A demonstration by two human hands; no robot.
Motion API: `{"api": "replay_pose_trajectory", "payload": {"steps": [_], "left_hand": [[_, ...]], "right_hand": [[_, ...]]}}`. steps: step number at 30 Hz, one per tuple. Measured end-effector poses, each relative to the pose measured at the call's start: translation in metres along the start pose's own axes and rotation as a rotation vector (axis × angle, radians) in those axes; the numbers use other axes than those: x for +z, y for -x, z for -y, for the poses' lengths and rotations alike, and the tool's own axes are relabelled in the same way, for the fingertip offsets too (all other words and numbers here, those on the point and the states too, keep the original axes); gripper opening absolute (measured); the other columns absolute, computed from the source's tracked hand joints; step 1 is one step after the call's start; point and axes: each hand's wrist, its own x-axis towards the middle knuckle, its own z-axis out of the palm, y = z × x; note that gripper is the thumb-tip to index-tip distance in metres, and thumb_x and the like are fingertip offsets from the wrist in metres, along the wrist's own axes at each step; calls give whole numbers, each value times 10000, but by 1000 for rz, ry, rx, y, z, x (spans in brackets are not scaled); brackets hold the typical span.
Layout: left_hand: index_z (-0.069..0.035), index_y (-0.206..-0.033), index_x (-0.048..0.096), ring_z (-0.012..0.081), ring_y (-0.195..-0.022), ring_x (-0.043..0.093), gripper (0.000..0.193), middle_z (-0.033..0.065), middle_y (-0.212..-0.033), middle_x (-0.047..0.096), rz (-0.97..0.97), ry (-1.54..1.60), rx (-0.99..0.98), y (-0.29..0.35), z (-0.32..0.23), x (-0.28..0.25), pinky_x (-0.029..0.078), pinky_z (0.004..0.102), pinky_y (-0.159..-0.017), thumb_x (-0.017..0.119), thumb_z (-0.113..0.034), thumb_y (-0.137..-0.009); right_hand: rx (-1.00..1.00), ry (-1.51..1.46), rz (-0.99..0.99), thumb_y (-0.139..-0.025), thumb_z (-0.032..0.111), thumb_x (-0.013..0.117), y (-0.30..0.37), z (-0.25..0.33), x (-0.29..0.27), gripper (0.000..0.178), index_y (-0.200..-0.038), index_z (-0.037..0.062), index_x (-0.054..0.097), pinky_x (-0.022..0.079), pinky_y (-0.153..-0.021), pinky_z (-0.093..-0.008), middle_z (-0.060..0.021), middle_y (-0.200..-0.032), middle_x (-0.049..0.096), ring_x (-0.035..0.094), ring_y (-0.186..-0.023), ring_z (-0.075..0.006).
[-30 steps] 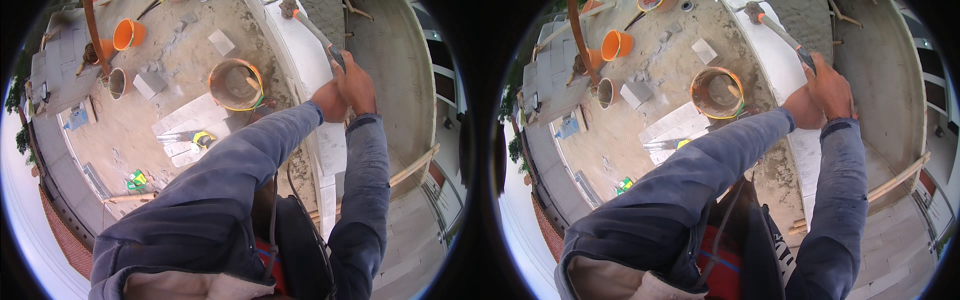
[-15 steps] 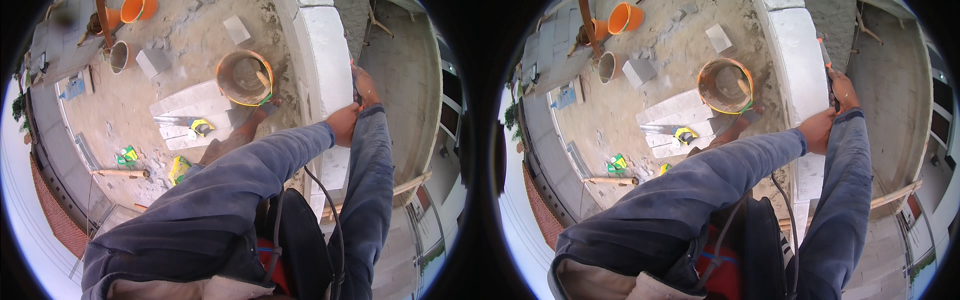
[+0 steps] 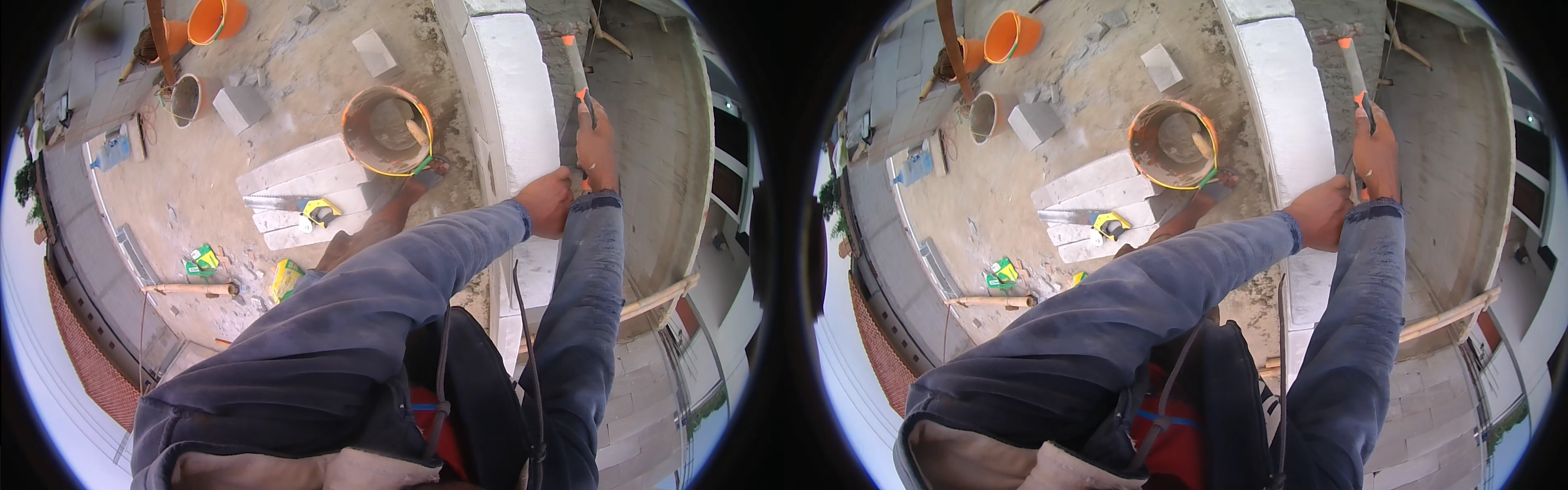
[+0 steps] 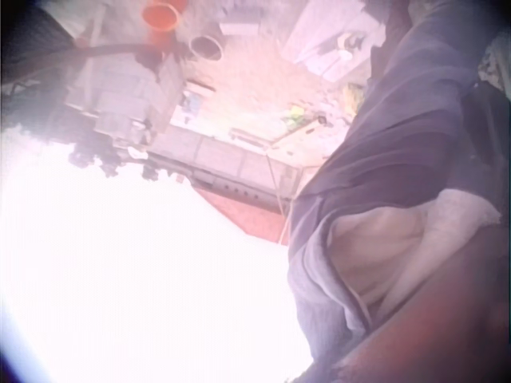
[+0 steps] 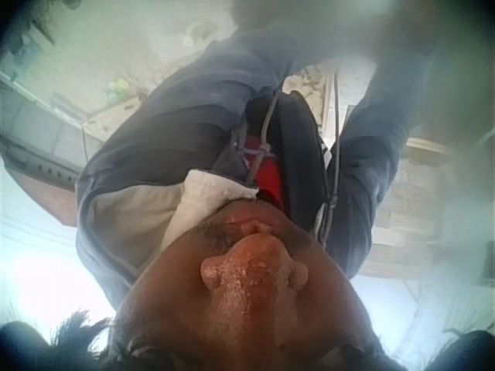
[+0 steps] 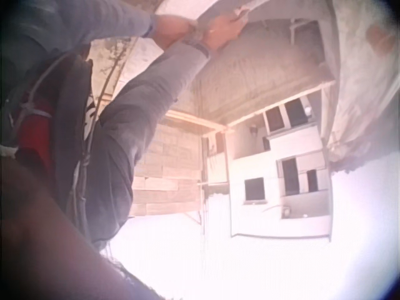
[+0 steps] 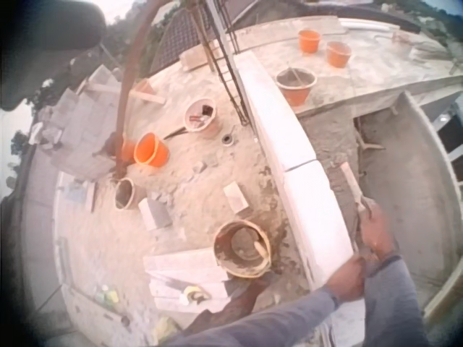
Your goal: The person scoops mortar from a bucket and spreads it along a low wall. They then place a white block onto the mortar and tap it into position with a hammer.
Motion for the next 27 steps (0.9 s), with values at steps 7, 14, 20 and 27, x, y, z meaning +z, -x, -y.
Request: {"api": "replay_pose_trajectory", "payload": {"steps": [7,14,20,27], "left_hand": [[-144,-762,794,224,-873,640,328,49,-786,738,220,-49,-7,-2,-5,-17,390,383,-911,617,-386,-894],[-45,-1053,765,319,-1212,645,380,157,-1156,757,-52,22,-25,-2,-1,4,404,430,-1150,688,-319,-802],[3,-1228,714,332,-1341,587,533,191,-1315,710,-158,173,-44,-1,-3,5,356,449,-1225,685,-316,-801],[-31,-1098,746,289,-1182,628,447,157,-1136,735,144,11,-65,-4,-9,-18,361,419,-1134,676,-405,-864]], "right_hand": [[-672,-63,-428,-1103,273,607,63,7,-38,512,-1576,120,484,611,-857,-431,-163,-1344,700,750,-1060,-371],[-457,374,94,-1043,272,658,61,18,-46,570,-1576,362,477,599,-768,-507,-137,-1107,732,717,-905,-419],[-536,188,-91,-1065,325,618,73,7,-37,563,-1603,337,453,596,-802,-513,-129,-1109,732,727,-949,-405],[-495,103,-57,-1106,310,559,71,1,-46,538,-1621,215,432,582,-820,-488,-154,-1075,714,734,-922,-393]]}}
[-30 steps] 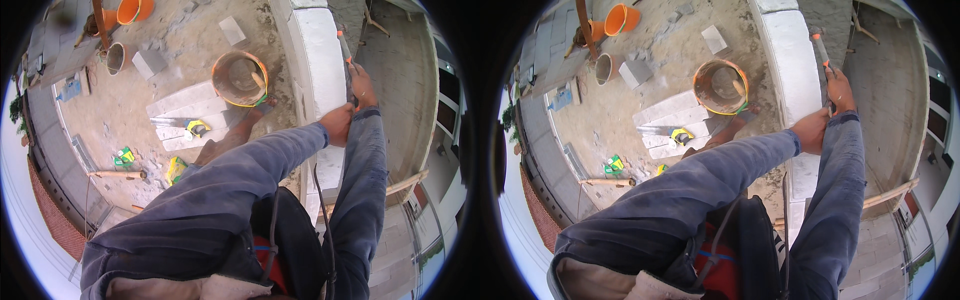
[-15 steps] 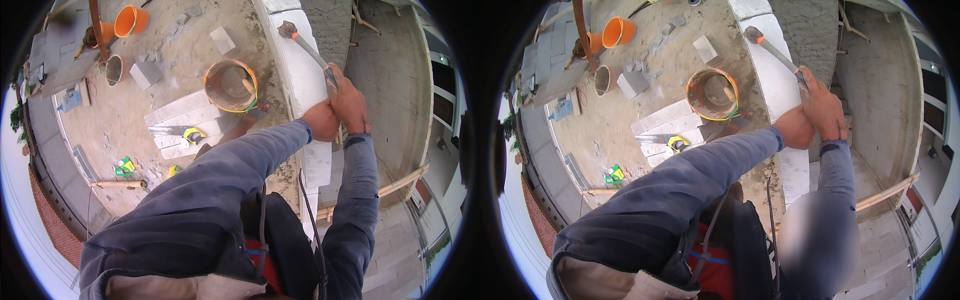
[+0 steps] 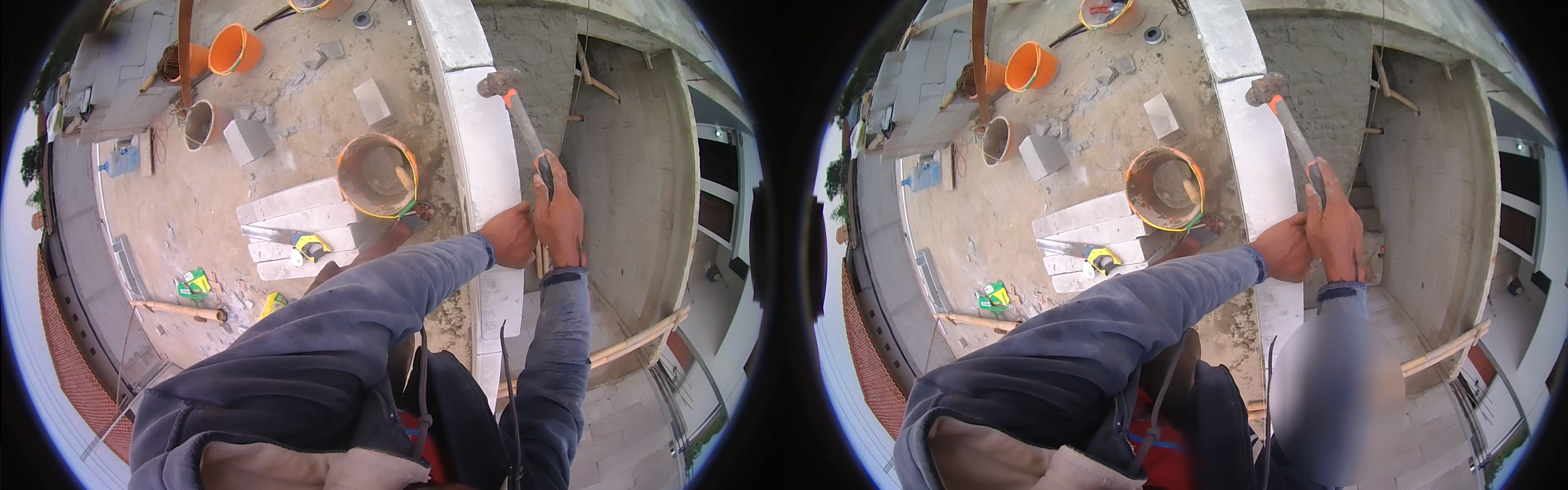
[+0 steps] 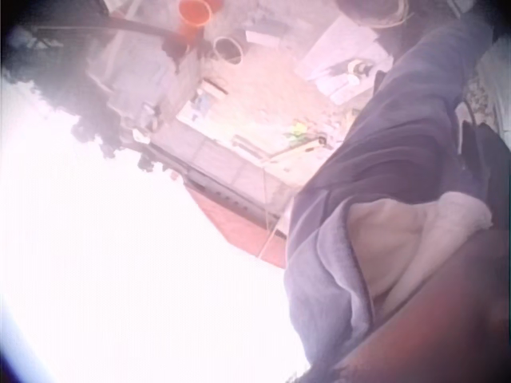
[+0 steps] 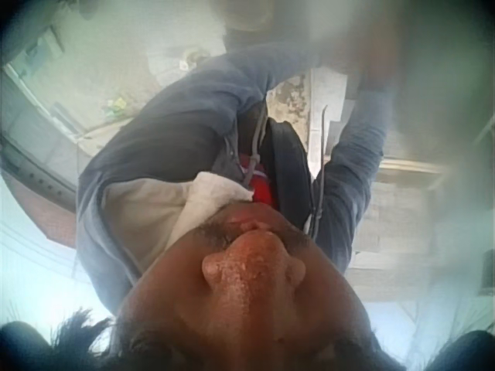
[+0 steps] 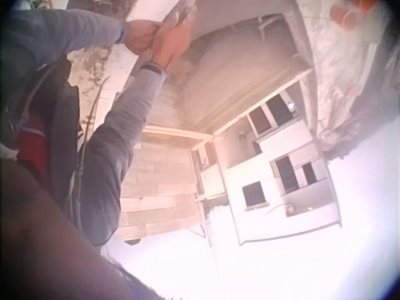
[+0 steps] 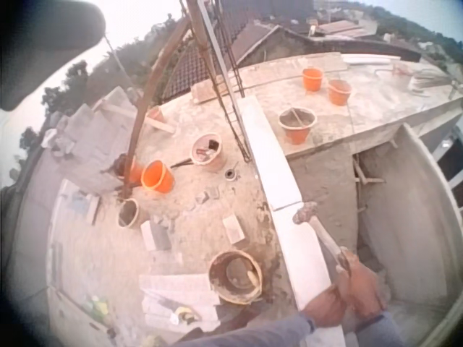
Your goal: The person scoops mortar from a bucket and spreads it along a low wall. They then place a white block onto the mortar and tap it into position with a hammer.
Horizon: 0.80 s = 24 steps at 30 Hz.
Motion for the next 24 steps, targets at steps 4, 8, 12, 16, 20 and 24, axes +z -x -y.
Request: {"api": "replay_pose_trajectory", "payload": {"steps": [4,8,12,16,20,24], "left_hand": [[-90,-780,771,231,-867,654,379,72,-784,736,-21,-92,4,8,6,4,391,380,-950,656,-436,-885],[-152,-735,786,213,-813,665,279,55,-757,750,-69,-122,41,0,1,6,362,363,-926,647,-376,-828],[-139,-709,776,224,-814,640,357,58,-700,712,-63,-59,47,0,5,15,377,365,-924,619,-400,-897],[-147,-723,778,215,-815,640,356,52,-704,718,-171,-83,37,1,2,17,370,376,-925,599,-392,-909],[-152,-730,781,210,-817,649,367,49,-716,726,-102,-62,63,3,5,15,372,389,-914,582,-397,-917],[-188,-807,816,202,-857,678,350,31,-820,773,56,-187,33,6,0,-4,356,396,-926,620,-449,-932]], "right_hand": [[404,-369,-80,-1144,320,494,-6,-5,-10,499,-1598,120,442,540,-614,-386,-72,-888,623,655,-685,-213],[848,-777,-19,-1152,328,475,-46,-52,-6,467,-1575,130,472,420,-468,-305,12,-796,485,456,-545,-73],[912,-768,224,-1144,317,484,-74,-50,42,458,-1554,112,491,403,-467,-302,6,-777,506,456,-531,-83],[829,-709,455,-1135,303,494,-76,-55,70,461,-1545,92,496,384,-453,-299,11,-750,508,447,-518,-83],[854,-650,306,-1134,314,508,-39,-57,44,473,-1556,101,486,383,-437,-289,12,-742,510,461,-515,-82],[962,-644,46,-1136,328,518,64,-49,-18,470,-1553,114,480,389,-428,-264,8,-774,515,483,-520,-77]]}}
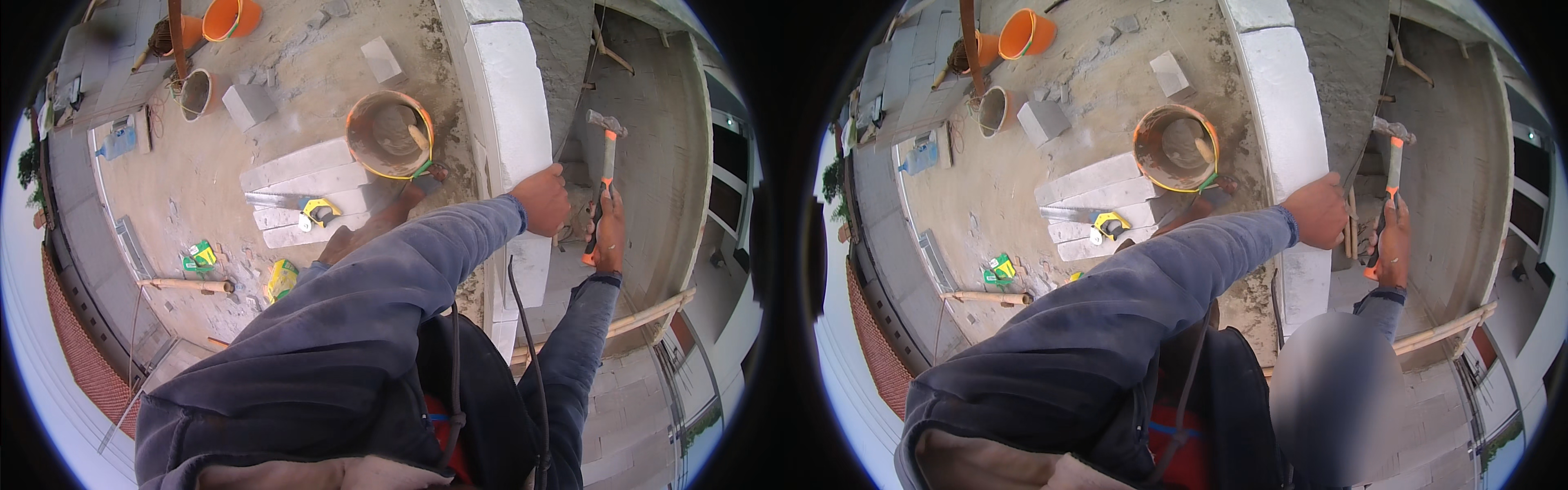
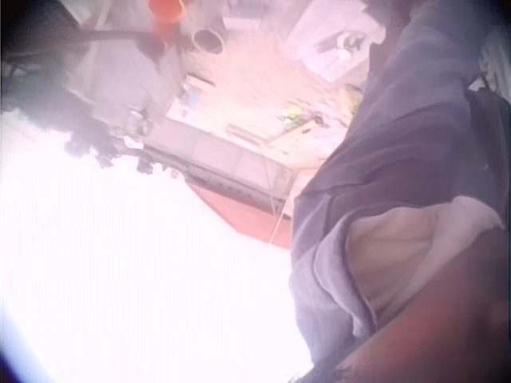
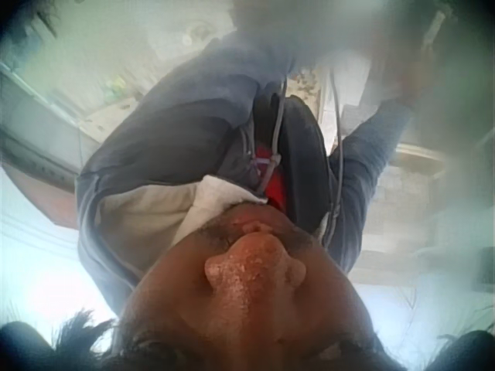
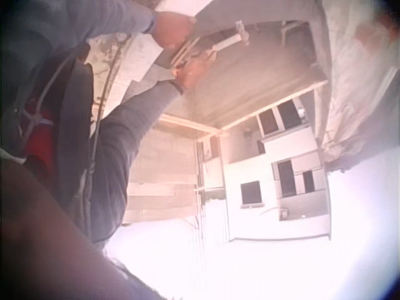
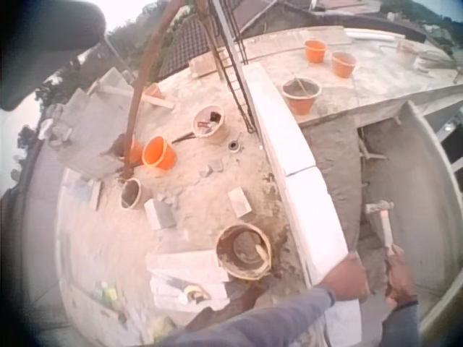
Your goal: The person scoops mortar from a bucket and spreads it along a low wall. They then place a white block onto the mortar and tap it into position with a hammer.
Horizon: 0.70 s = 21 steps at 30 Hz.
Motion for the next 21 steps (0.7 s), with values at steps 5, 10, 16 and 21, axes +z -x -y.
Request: {"api": "replay_pose_trajectory", "payload": {"steps": [5,10,16,21], "left_hand": [[-133,-795,819,230,-837,703,430,86,-798,769,11,-81,9,0,-3,-8,400,406,-926,581,-464,-930],[-80,-785,814,292,-766,726,491,141,-797,775,-38,-187,-13,-9,-8,1,458,432,-916,547,-466,-930],[-49,-867,833,398,-936,755,491,208,-946,796,-52,-219,27,-22,-21,5,508,556,-934,588,-470,-921],[-33,-881,826,417,-938,756,513,238,-929,782,-80,-299,12,-20,-20,14,542,557,-903,577,-478,-940]], "right_hand": [[127,-512,-117,-1123,333,575,148,-119,-85,298,-1333,129,518,406,-410,-217,-4,-857,554,509,-533,-68],[295,-762,-423,-1119,311,591,333,-259,-110,467,-1525,144,431,390,-417,-232,-1,-808,529,493,-532,-73],[412,-302,-818,-1126,353,585,558,-373,-44,409,-1442,116,477,312,-398,-229,19,-695,450,395,-449,-38],[555,-187,-412,-1100,315,627,624,-463,2,281,-1231,89,523,354,-438,-253,8,-685,472,438,-473,-69]]}}
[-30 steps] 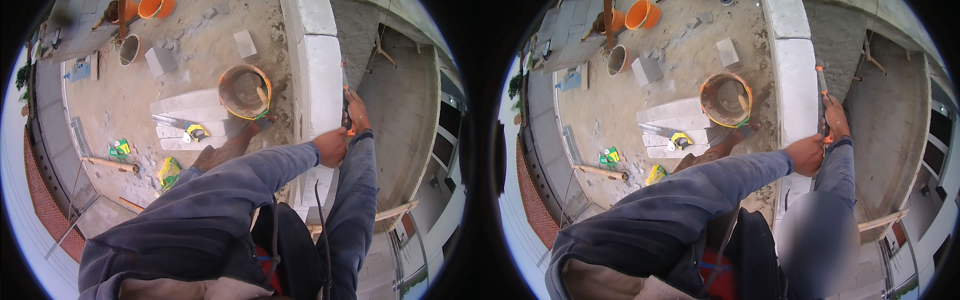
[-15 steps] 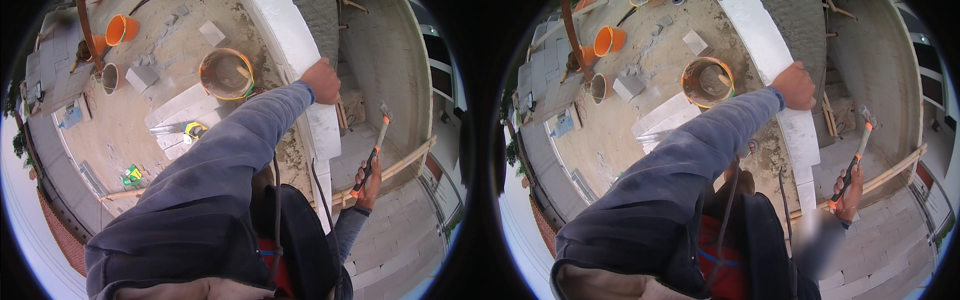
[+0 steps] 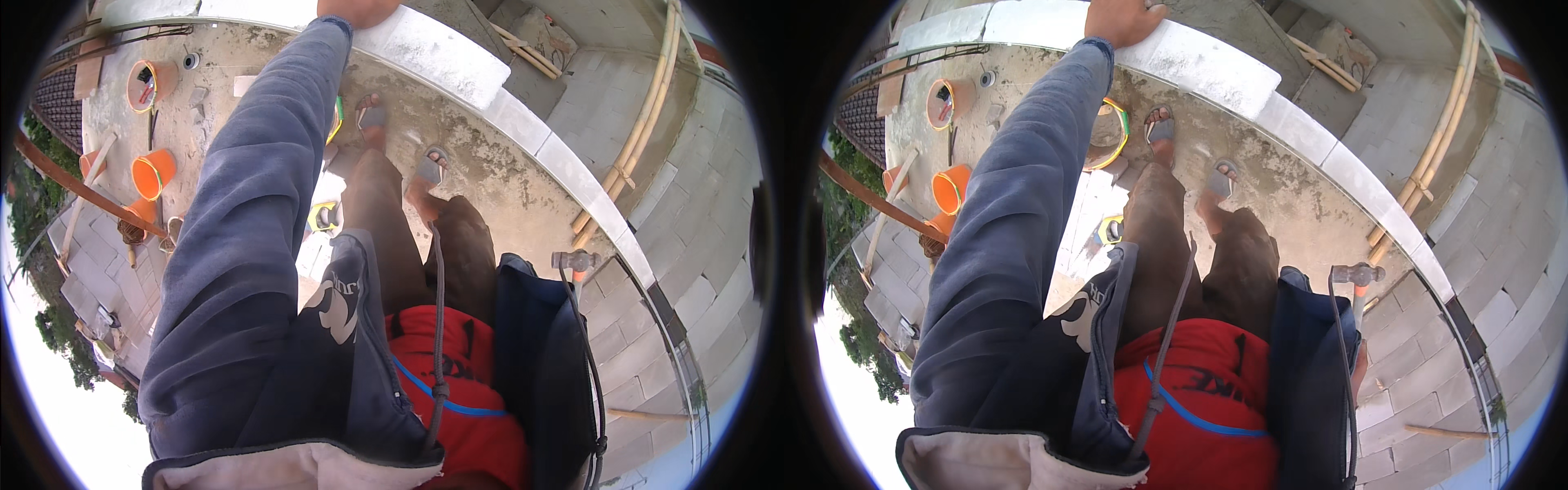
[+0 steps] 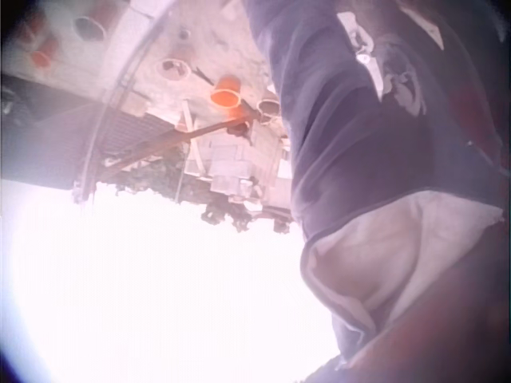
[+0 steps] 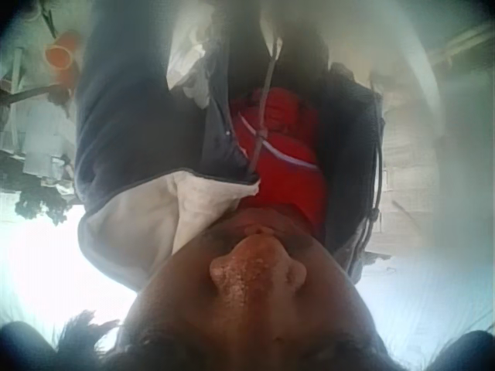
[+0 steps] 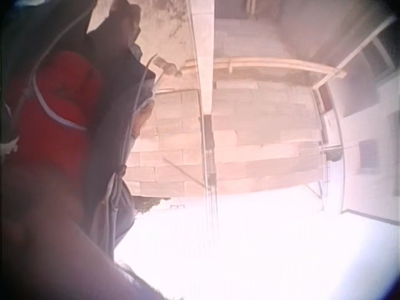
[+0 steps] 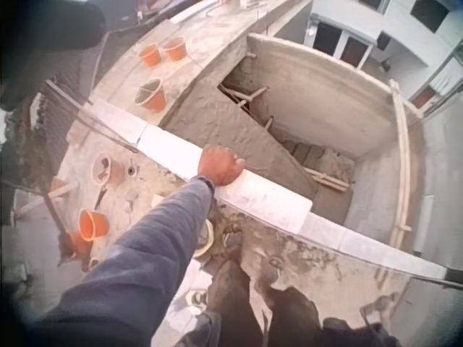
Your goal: The person scoops mortar from a bucket and spreads it along a low wall. They then place a white block onto the mortar and tap it into position with a hammer.
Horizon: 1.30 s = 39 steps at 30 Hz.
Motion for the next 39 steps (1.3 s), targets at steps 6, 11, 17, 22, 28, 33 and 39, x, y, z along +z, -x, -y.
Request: {"api": "replay_pose_trajectory", "payload": {"steps": [6,11,17,22,28,33,39], "left_hand": [[-30,-864,815,431,-913,750,517,248,-909,773,9,-21,-3,-3,-1,4,547,558,-898,578,-481,-952],[-42,-856,815,445,-920,741,522,246,-913,772,-66,-9,41,-5,11,16,553,561,-887,579,-495,-958],[-35,-858,812,457,-924,733,515,253,-914,767,-55,-31,19,-4,10,12,549,567,-882,588,-489,-954],[-19,-841,805,456,-903,735,512,262,-896,762,-59,-30,36,-5,10,11,551,567,-874,586,-471,-942],[-18,-807,794,449,-875,740,505,261,-878,760,-51,-31,65,-8,12,14,555,571,-854,588,-461,-936],[-22,-797,790,449,-855,738,495,258,-866,759,-83,-7,95,-5,17,16,557,571,-842,588,-450,-938],[-27,-798,793,450,-860,735,483,261,-867,758,-85,-55,80,-6,16,16,550,565,-861,583,-440,-937]], "right_hand": [[397,-93,212,-1059,242,682,-123,-79,61,224,-1009,73,542,462,-516,-297,-26,-682,532,541,-533,-140],[240,-1065,-211,-1006,114,679,-238,36,197,259,-880,90,453,404,-503,-319,-10,-674,449,458,-524,-133],[71,-818,256,-942,35,667,-172,225,319,292,-1074,65,408,430,-445,-346,-46,-793,498,503,-510,-147],[70,-748,207,-928,24,643,-165,198,286,276,-1078,52,413,413,-400,-326,-46,-761,492,511,-472,-142],[159,-1038,-59,-937,36,632,-173,221,313,270,-1093,44,412,436,-422,-337,-86,-832,518,547,-528,-159],[43,-580,327,-943,25,632,-165,218,304,292,-1118,78,404,438,-419,-341,-46,-785,493,502,-486,-135],[114,-945,106,-941,33,634,-173,220,305,266,-1072,88,409,432,-433,-332,-39,-778,477,482,-511,-133]]}}
